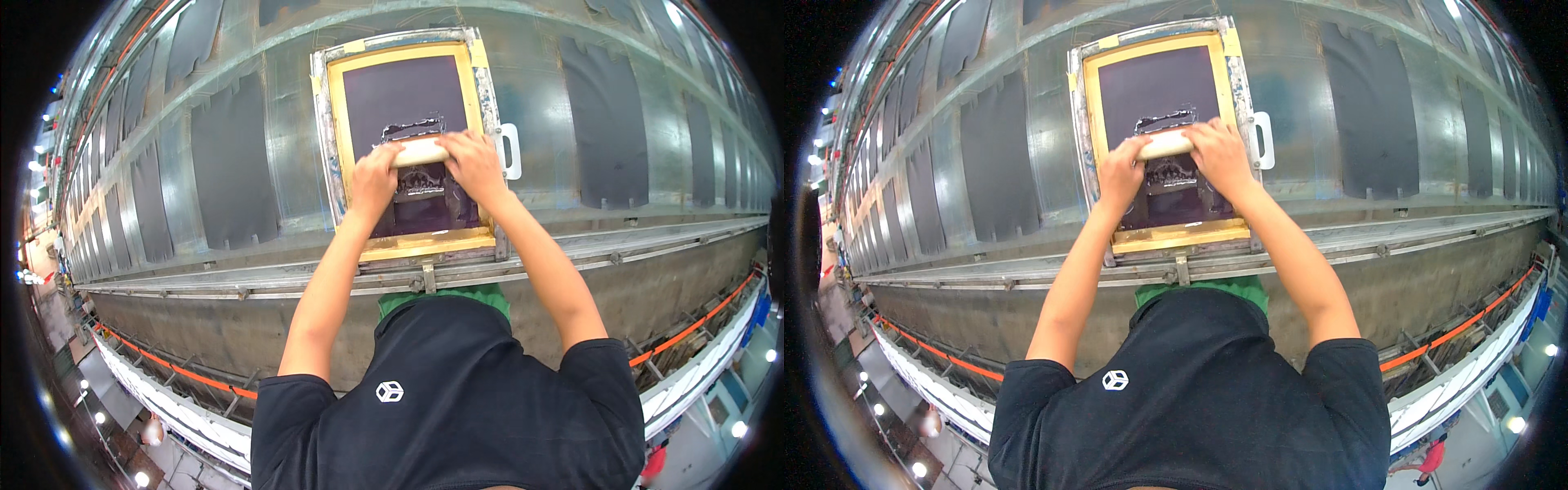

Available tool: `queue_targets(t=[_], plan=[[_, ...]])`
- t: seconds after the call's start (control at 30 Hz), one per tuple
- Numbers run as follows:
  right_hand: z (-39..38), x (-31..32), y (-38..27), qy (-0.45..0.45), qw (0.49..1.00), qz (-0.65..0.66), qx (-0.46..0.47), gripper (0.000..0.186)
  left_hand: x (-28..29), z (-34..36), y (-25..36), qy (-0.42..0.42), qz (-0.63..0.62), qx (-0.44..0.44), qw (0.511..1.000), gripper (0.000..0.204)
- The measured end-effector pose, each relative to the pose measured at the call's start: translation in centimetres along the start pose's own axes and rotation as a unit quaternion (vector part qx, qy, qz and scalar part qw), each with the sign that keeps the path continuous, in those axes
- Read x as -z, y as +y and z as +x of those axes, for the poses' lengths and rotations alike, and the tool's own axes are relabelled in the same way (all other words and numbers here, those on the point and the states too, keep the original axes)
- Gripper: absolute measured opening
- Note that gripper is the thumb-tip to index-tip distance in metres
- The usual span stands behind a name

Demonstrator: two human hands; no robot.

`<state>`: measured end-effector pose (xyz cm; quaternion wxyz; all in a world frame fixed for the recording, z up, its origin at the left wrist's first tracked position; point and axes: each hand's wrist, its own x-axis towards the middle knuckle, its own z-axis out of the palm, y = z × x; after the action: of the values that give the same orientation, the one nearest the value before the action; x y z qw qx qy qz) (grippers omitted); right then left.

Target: The person uses a squeegee to spread dark ink across a screen printing frame. They repeatedly pull the squeegee across the mesh to ensure even coverage of the ink. The person briefly moves the frame to a workbench to add more ink from a bottle before returning to the printing station to continue spreading.

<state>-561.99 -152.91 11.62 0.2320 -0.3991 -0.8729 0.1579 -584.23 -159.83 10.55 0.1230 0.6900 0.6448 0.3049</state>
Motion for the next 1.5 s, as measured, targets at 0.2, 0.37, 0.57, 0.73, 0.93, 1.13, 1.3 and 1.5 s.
queue_targets(t=[0.2, 0.37, 0.57, 0.73, 0.93, 1.13, 1.3, 1.5], plan=[[0.3, -1.1, 1.5, -0.015, 0.999, 0.039, -0.031, 0.036, -0.9, 1.7, -0.7, -0.038, -0.004, -0.009, 0.999, 0.035], [-8.3, -1.5, -2.4, -0.036, 0.998, 0.056, -0.020, 0.037, 0.3, -7.2, 2.2, -0.088, 0.015, 0.006, 0.996, 0.040], [-8.3, 1.5, 2.2, -0.032, 0.926, 0.335, -0.173, 0.078, 0.7, -11.7, 3.7, -0.068, 0.039, -0.004, 0.997, 0.042], [-5.0, -1.8, 13.9, 0.140, 0.919, 0.196, -0.312, 0.036, -0.6, -11.3, 4.2, -0.054, 0.031, -0.030, 0.998, 0.040], [-0.7, -0.5, 12.2, 0.170, 0.911, 0.187, -0.327, 0.022, 0.2, -13.9, 4.2, -0.023, 0.029, -0.040, 0.999, 0.051], [1.1, 2.0, 4.4, 0.222, 0.907, 0.195, -0.300, 0.019, 4.5, -15.7, 5.5, 0.003, 0.022, 0.003, 1.000, 0.054], [5.4, -9.6, -7.1, 0.234, 0.905, 0.220, -0.278, 0.020, 12.9, -19.4, -7.0, -0.008, 0.038, 0.037, 0.999, 0.057], [9.1, -18.5, -18.3, 0.183, 0.896, 0.252, -0.317, 0.017, 21.1, -23.7, -18.6, -0.032, 0.050, 0.039, 0.997, 0.056]])
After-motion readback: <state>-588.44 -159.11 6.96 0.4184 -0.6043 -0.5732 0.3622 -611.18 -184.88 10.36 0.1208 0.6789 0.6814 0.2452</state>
